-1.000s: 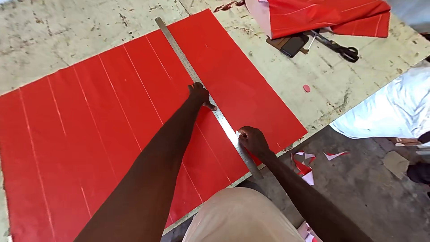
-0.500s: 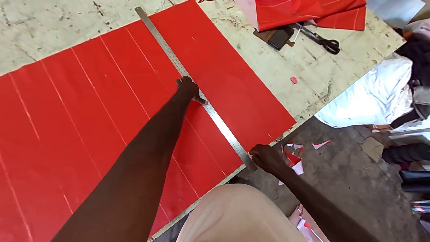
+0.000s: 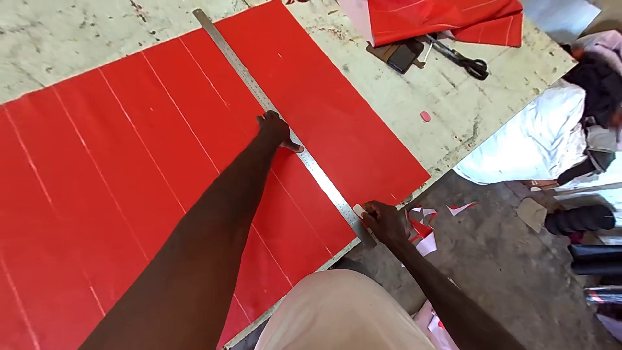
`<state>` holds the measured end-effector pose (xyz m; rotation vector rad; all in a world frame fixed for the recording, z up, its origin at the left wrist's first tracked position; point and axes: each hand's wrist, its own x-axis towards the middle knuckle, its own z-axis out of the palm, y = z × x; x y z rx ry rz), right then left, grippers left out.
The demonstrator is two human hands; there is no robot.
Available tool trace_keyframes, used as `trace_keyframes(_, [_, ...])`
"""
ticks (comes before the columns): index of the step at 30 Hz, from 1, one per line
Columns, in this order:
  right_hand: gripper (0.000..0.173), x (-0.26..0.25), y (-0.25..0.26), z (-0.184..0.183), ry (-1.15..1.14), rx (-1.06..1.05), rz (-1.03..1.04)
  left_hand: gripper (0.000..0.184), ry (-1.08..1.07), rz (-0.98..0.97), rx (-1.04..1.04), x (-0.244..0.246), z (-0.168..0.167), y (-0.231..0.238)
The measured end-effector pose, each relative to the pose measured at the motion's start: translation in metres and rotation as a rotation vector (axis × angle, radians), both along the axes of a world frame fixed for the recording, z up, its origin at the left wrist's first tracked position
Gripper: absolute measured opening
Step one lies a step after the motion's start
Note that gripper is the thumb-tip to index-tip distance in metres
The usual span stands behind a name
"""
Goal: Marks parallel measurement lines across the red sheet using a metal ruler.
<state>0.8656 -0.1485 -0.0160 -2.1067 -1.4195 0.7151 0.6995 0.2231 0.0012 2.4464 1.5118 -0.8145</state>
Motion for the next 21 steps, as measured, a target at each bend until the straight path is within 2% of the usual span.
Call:
trace_keyframes(5, [0.016, -0.008, -0.009, -0.006, -0.053, 0.082, 0.025, 0.126, -0.044, 0.002, -0.006, -0.004, -0.002, -0.001])
trace_keyframes(10, [0.02, -0.015, 0.014, -0.015, -0.142, 0.153, 0.079, 0.133, -0.066, 0.011, 0.005, -0.007, -0.003, 0.0])
trace_keyframes(15, [0.023, -0.027, 0.081, -0.012, -0.175, 0.127, 0.129, 0.135, -0.133, 0.002, 0.03, -0.013, -0.006, -0.002])
trace_keyframes(21, [0.02, -0.041, 0.198, -0.018, -0.18, 0.234, 0.228, 0.136, -0.244, 0.058, 0.017, -0.022, -0.009, -0.001])
